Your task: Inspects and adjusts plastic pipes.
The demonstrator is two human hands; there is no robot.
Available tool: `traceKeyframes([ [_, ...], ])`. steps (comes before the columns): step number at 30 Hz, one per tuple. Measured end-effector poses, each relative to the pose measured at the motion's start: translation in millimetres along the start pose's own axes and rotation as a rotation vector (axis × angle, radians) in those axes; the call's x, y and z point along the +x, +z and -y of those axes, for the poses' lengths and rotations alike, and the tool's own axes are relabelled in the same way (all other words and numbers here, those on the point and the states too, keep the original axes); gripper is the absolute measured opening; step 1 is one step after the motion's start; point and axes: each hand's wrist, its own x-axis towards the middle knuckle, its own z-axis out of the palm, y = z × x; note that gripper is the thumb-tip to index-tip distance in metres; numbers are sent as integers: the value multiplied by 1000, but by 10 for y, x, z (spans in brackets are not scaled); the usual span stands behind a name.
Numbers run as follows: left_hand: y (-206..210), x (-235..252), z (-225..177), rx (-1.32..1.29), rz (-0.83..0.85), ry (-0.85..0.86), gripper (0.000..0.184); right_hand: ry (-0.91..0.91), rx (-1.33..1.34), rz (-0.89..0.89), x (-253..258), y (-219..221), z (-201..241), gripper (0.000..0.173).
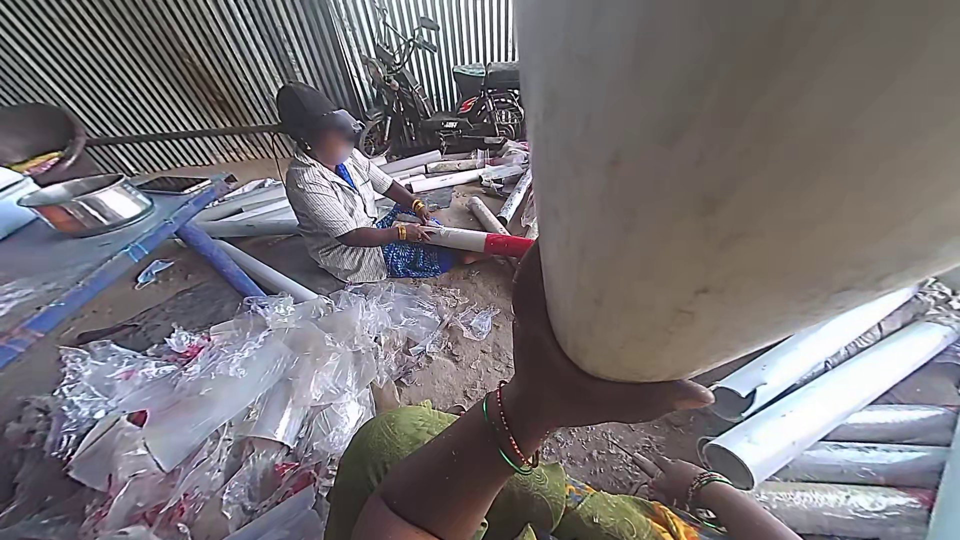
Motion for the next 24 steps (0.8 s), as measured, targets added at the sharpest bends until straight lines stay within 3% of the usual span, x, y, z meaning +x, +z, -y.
traceKeyframes([
  [5,-3,-4,-3,9,3,-1,86,-11,19,9,-598,-150,241,57],
  [11,-8,-5,5,1,11,4,85,18,41,-56,-208,19,103,55],
  [16,-8,-13,13,12,8,5,85,28,53,-11,-1048,-248,486,51],
  [17,-8,-14,13,19,9,7,86,-79,-22,-12,-900,-225,349,51],
  [19,-8,-11,13,21,10,14,86,-676,-146,-217,-272,-84,-244,58],
  [20,-8,-10,13,24,7,17,86,-446,-131,-111,-348,-100,-121,59],
  [22,-9,-6,16,33,7,21,86,-80,2,-78,-417,-57,141,57],
  [24,-10,1,18,43,6,28,85,22,4,-26,-537,-109,259,59],
])
